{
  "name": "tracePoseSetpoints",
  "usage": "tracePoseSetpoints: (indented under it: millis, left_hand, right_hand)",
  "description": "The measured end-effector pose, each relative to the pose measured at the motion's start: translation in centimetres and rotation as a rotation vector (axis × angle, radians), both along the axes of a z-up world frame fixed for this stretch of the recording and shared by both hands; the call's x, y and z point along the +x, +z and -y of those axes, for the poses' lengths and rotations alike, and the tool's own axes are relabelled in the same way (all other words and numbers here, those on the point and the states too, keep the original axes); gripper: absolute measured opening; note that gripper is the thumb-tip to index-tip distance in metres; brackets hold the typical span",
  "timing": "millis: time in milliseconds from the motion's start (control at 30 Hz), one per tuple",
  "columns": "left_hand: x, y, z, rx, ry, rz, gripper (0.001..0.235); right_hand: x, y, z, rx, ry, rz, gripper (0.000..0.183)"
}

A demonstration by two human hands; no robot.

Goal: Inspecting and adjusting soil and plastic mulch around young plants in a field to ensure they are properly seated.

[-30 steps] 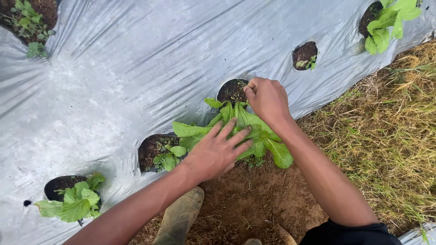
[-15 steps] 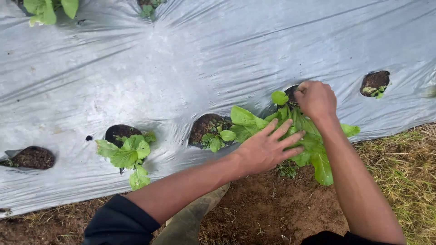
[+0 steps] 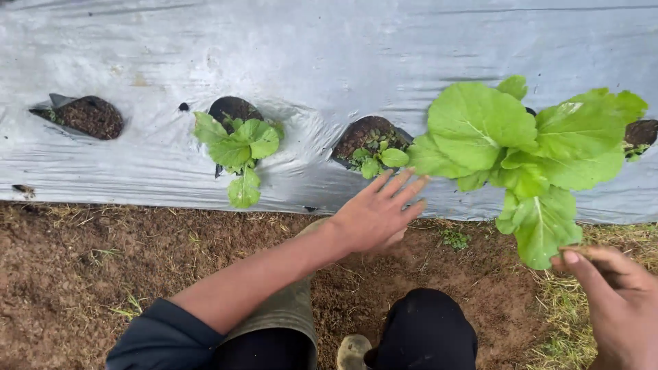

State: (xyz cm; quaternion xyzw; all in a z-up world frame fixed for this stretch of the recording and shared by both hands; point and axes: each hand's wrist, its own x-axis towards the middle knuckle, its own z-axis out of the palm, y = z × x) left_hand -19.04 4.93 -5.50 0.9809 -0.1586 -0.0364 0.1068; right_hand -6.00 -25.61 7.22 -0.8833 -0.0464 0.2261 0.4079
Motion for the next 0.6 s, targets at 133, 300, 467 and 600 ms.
tracePoseSetpoints:
  millis: [133,300,467,600]
  left_hand:
    - [-4.1,-1.7,-2.7,-0.133,0.131,-0.066,0.055]
    - [-4.9,-3.0,-5.3,-0.178,0.239,-0.206,0.052]
    - [-4.2,-3.0,-5.7,-0.166,0.237,-0.189,0.049]
    - [-4.3,-3.0,-5.0,-0.236,0.326,-0.104,0.037]
  right_hand:
    - [-3.4,-4.1,-1.8,-0.203,-0.139,-0.346,0.012]
    - [-5.5,-8.5,-4.7,-0.744,0.346,-0.222,0.049]
    - [-4.0,-11.4,-6.0,-0.372,0.462,0.076,0.019]
    - [-2.9,-10.0,-11.3,-0.136,0.479,0.138,0.016]
